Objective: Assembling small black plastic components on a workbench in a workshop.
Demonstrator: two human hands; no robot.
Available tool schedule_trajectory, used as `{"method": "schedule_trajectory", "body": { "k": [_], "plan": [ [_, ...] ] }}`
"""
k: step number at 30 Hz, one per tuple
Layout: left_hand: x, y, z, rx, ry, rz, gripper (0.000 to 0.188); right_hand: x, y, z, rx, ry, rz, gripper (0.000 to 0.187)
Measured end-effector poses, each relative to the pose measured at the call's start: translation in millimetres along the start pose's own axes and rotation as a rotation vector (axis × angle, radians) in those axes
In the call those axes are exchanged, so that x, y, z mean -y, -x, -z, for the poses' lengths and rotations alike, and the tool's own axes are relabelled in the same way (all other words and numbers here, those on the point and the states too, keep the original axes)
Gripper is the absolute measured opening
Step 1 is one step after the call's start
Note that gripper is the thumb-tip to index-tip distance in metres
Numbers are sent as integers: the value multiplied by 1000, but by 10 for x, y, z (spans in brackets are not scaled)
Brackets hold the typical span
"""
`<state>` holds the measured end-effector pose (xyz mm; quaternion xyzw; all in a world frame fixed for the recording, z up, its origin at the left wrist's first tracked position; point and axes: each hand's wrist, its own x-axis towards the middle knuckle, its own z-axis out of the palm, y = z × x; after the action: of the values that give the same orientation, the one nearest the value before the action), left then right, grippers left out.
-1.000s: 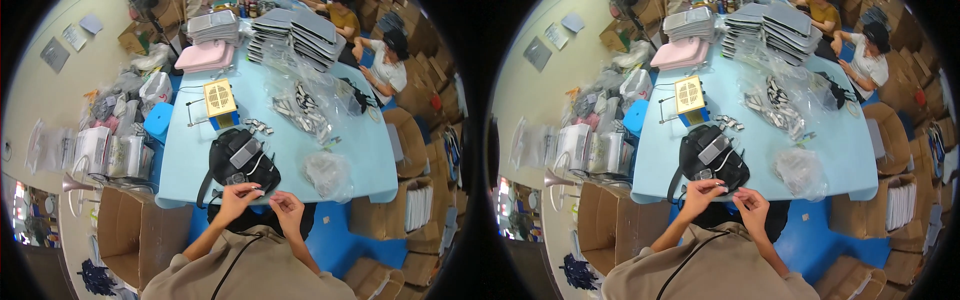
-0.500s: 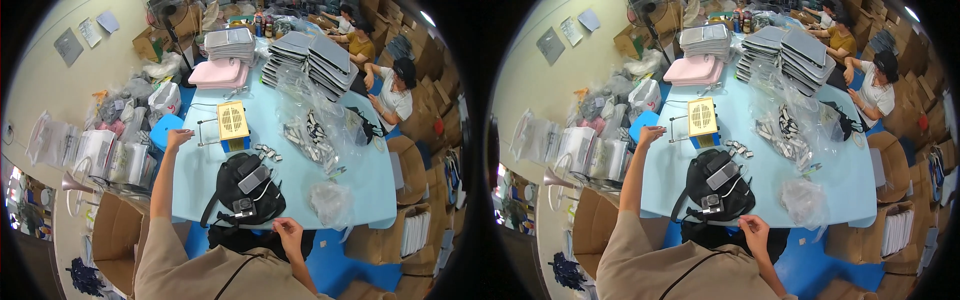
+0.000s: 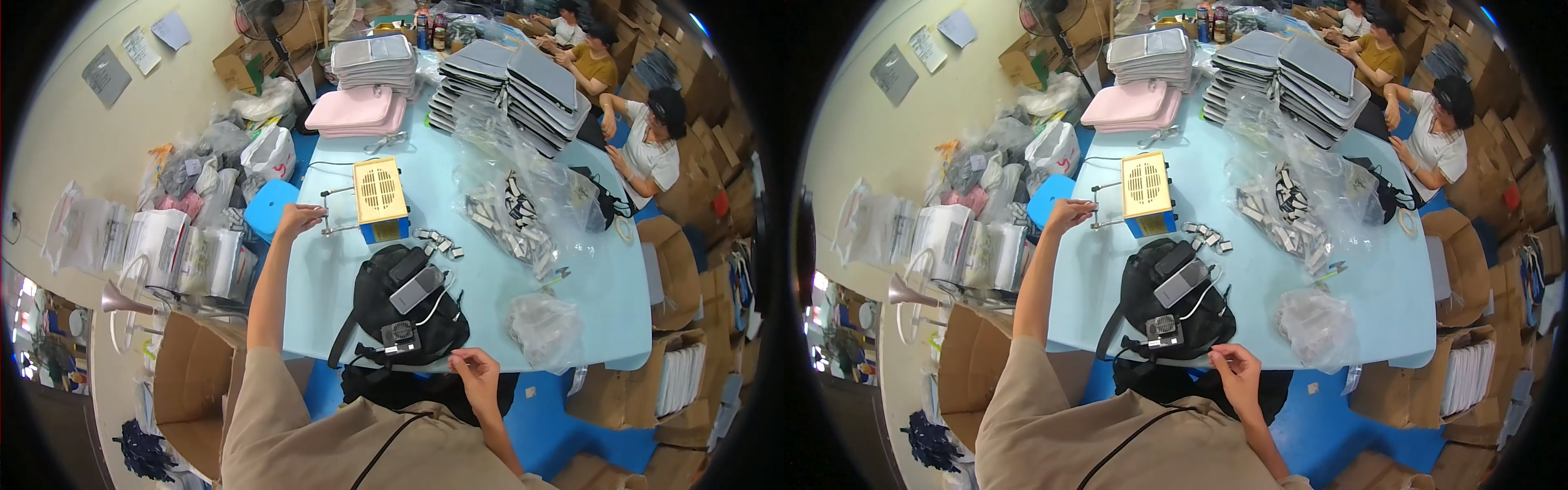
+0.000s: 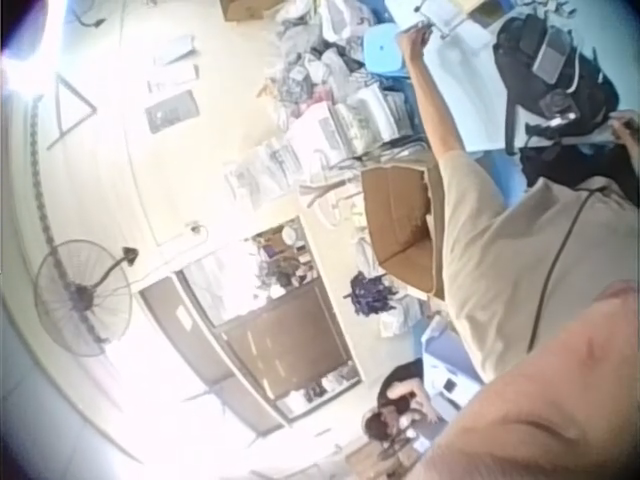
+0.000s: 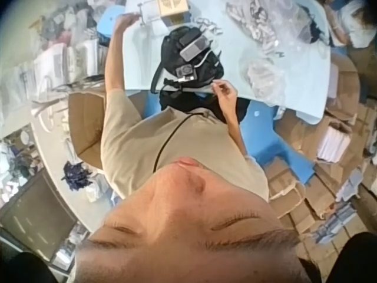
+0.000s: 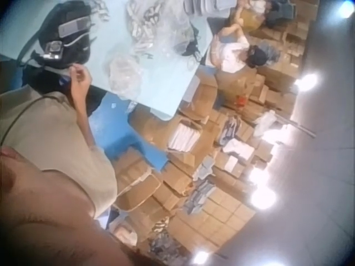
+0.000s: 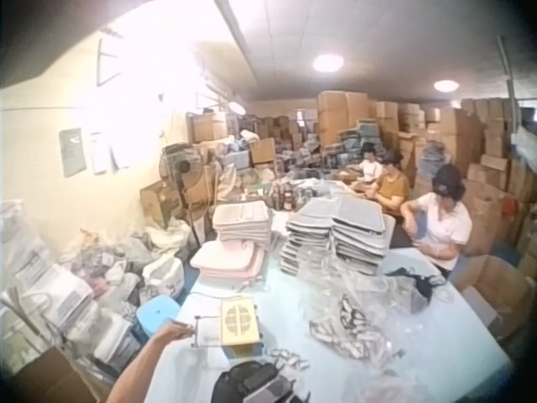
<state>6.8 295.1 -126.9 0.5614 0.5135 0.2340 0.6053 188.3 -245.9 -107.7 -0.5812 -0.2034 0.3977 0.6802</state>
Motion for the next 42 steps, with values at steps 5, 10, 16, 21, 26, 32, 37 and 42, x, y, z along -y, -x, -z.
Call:
{"method": "schedule_trajectory", "body": {
  "k": [5,10,16,21,26,32,37,42],
  "plan": [
    [1,15,-2,22,49,15,31,-36,49,31,4,-5,-32,9],
    [3,60,-15,-7,-23,-11,33,-31,79,55,-13,-19,-40,10],
    [16,54,6,-19,-4,-19,32,-30,58,48,3,-32,-27,10],
    [21,31,-8,-13,12,-6,30,-19,50,33,-2,-35,-46,10],
    [64,5,52,1,47,-7,30,-25,46,39,11,-11,-41,10],
    [40,20,20,13,-16,-4,30,-30,40,44,5,-33,-51,9],
    [37,31,45,46,-42,-16,32,-39,32,62,2,-41,-48,9],
    [16,39,23,23,-54,-25,33,-47,28,58,-1,-58,-38,10]
  ]
}}
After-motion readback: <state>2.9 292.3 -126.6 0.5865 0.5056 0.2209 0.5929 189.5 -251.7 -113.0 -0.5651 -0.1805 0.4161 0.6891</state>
